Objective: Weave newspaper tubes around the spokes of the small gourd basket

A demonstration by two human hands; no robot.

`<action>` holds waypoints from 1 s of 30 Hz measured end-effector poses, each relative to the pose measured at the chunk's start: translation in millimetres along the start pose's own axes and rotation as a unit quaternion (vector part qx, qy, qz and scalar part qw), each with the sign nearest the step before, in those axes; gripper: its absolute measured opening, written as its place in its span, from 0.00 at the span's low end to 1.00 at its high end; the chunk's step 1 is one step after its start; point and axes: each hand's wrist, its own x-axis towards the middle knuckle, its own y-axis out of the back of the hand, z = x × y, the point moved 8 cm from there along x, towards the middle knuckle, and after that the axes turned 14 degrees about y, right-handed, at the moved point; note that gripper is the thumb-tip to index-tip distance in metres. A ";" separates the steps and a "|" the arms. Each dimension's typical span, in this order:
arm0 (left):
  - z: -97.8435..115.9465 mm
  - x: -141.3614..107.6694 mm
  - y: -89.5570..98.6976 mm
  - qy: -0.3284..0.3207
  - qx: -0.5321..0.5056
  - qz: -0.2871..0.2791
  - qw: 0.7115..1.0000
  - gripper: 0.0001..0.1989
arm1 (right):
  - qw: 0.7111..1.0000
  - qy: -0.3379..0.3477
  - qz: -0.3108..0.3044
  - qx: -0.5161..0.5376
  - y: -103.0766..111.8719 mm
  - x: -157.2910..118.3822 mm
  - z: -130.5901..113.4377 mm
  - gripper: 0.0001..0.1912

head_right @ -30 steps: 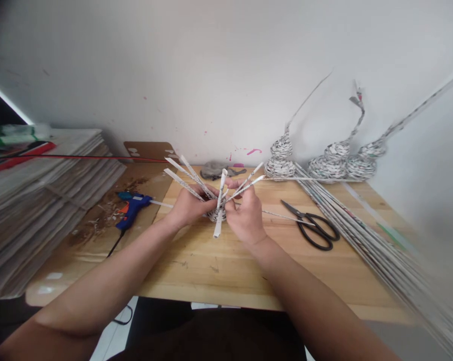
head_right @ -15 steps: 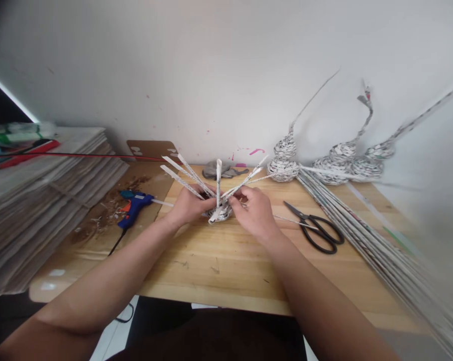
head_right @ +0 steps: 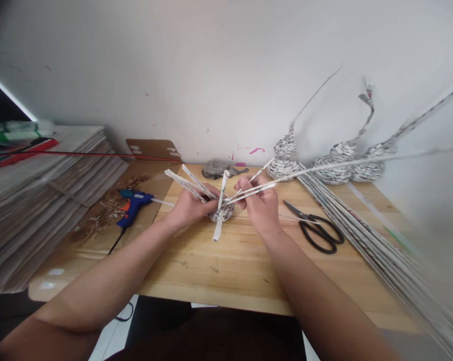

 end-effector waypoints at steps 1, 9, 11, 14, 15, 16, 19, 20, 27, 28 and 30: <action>0.1 -0.2 0.0 -0.002 0.001 0.001 1.000 0.07 | 0.999 -0.019 -0.022 -0.014 -0.9 0.3 2.4 0.16; 4.4 -0.5 -0.3 -0.008 0.042 -0.005 0.999 0.08 | 0.941 0.040 -0.200 -0.269 -8.6 -1.5 -8.5 0.12; 11.6 -2.3 -1.9 -0.042 0.064 -0.023 0.997 0.09 | 0.943 0.020 -0.194 -0.270 -7.0 -1.4 -3.6 0.14; 19.2 -5.1 -4.3 -0.088 0.096 -0.051 0.990 0.10 | 0.950 0.006 -0.178 -0.258 -6.0 -0.7 3.6 0.15; 19.7 -5.3 -4.1 -0.094 0.102 -0.054 0.989 0.10 | 0.950 0.007 -0.177 -0.256 -6.5 -0.6 5.4 0.15; 19.4 -5.1 -3.8 -0.097 0.104 -0.054 0.988 0.10 | 0.951 0.007 -0.177 -0.253 -7.2 -0.4 7.1 0.15; 17.4 -3.3 -4.1 -0.099 0.101 -0.061 0.988 0.10 | 0.953 0.007 -0.173 -0.251 -8.6 0.1 10.6 0.16; 16.9 -2.4 -4.6 -0.098 0.103 -0.065 0.988 0.10 | 0.952 0.006 -0.169 -0.254 -8.6 0.4 11.4 0.16; 26.5 -2.1 -12.8 -0.123 0.244 -0.094 0.958 0.10 | 0.948 0.014 -0.171 -0.268 -13.0 -0.4 8.0 0.17; 28.5 -3.1 -13.1 -0.125 0.248 -0.097 0.956 0.09 | 0.948 0.020 -0.175 -0.266 -14.1 -0.8 6.6 0.18; 31.8 -5.5 -12.7 -0.128 0.241 -0.100 0.957 0.09 | 0.945 0.030 -0.181 -0.271 -15.2 -1.2 4.2 0.18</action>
